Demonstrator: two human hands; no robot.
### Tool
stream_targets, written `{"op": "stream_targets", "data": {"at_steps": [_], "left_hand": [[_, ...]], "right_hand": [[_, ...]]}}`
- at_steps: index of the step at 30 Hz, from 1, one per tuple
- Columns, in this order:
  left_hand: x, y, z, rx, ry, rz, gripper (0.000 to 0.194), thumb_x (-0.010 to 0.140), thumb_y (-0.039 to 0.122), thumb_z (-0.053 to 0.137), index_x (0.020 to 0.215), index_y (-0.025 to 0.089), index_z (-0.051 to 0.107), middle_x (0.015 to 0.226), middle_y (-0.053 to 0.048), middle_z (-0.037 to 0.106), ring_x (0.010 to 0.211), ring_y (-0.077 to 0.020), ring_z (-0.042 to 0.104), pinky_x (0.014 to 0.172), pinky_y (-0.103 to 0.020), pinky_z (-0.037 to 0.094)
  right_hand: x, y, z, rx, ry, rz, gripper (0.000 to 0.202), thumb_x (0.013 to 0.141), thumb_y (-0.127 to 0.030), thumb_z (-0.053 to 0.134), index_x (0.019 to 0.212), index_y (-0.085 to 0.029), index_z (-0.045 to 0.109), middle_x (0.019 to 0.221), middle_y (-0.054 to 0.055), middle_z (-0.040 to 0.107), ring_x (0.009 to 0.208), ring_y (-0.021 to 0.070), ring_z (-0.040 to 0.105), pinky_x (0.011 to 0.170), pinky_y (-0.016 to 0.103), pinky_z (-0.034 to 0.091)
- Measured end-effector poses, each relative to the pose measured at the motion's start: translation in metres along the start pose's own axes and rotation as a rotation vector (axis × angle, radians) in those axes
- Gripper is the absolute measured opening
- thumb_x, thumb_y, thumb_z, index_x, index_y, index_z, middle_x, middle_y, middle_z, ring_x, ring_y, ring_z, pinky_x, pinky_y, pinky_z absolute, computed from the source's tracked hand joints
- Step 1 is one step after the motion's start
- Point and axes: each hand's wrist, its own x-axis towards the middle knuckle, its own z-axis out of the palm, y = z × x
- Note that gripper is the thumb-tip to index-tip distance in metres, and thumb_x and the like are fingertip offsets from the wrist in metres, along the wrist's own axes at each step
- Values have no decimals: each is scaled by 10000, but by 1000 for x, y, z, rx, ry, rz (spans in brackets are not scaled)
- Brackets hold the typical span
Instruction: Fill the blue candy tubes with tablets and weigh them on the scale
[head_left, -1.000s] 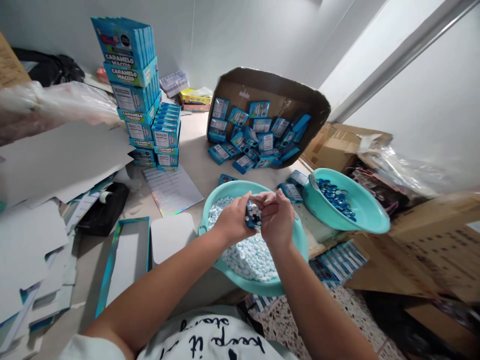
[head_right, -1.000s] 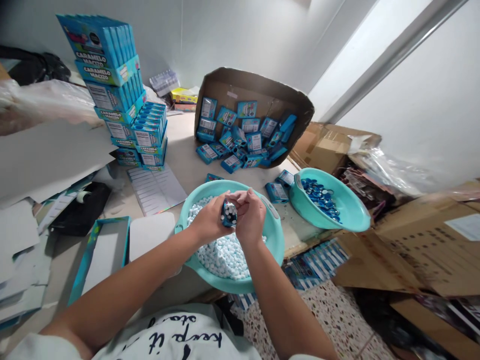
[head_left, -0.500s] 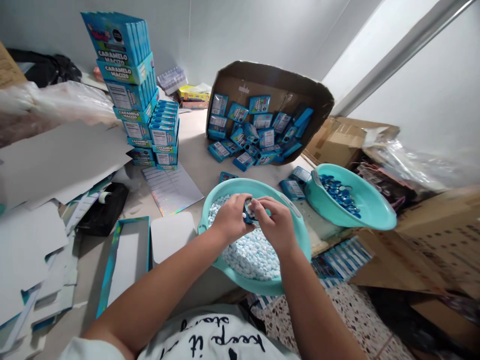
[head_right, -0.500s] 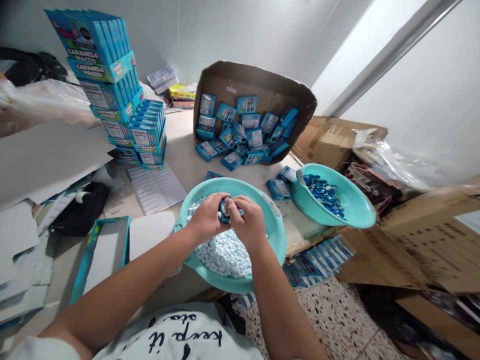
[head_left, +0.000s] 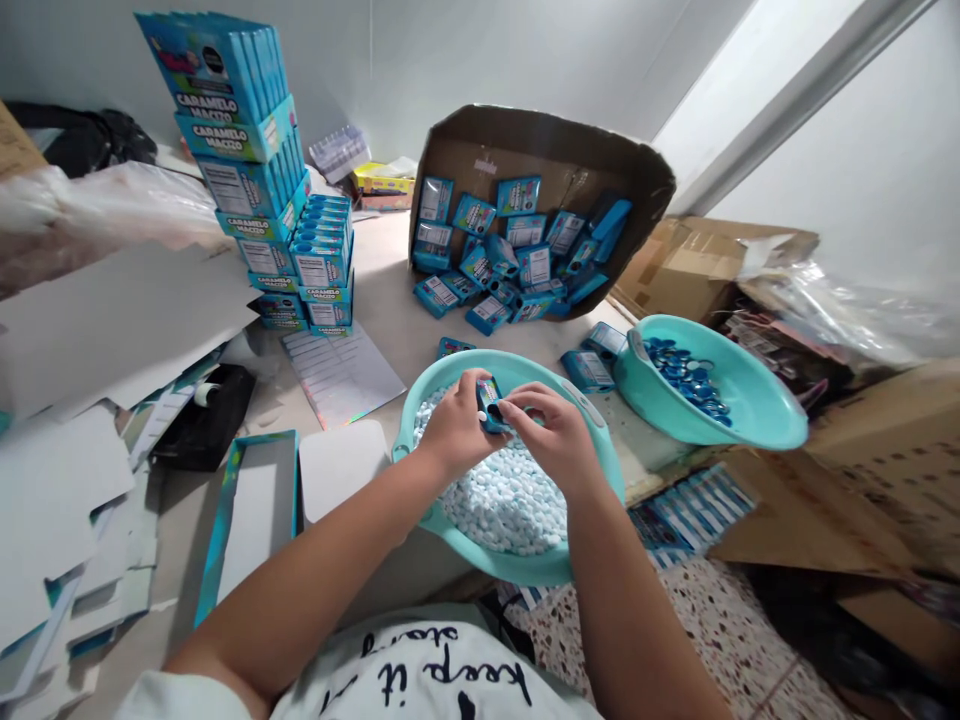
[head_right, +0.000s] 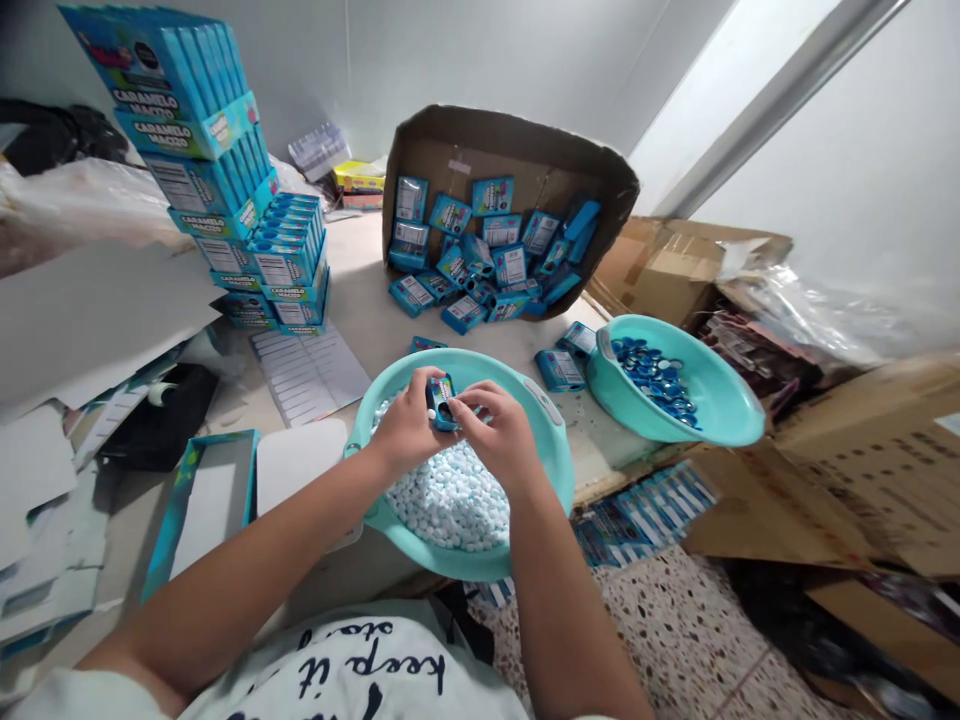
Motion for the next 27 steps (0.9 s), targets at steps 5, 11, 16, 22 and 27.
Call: {"op": "stream_targets", "data": {"at_steps": [5,11,16,22,27], "left_hand": [[-1,0,0,-23,20,1,946,667,199,841,1462,235,328,1261,-117,646,1191,-344,649,955,-433,546],[-2,-2,0,-58,-36,108,972,688,186,821,1514,255,315,1397,-135,590,1303,-347,585,1052,-466,509],[-3,0,1,-100,80,73,974,650,161,870,1475,247,359,1492,-159,482,1350,-331,550,1096,-448,499],[-2,-4,4,-218,69,122,1031,655,203,899,1493,237,299,1425,-157,541,1306,-300,592,1121,-458,493],[0,-6,5,-179,48,156,944,657,210,904,1435,246,368,1420,-134,581,1327,-309,589,1127,-473,495]], "right_hand": [[0,5,-3,174,-84,58,386,804,-597,765,865,-215,754,878,62,675,785,207,630,668,340,502],[2,13,0,226,7,214,589,702,-673,798,1053,-207,718,812,18,643,736,180,619,666,316,509],[6,21,-3,258,65,298,667,825,-777,574,1144,-198,660,878,49,697,740,180,659,647,297,520],[5,24,5,241,12,353,667,872,-772,486,1142,-193,680,1033,102,726,813,218,708,627,300,556],[6,27,8,139,7,319,711,966,-747,308,1178,-183,685,1014,134,742,795,248,727,613,332,576]]}}
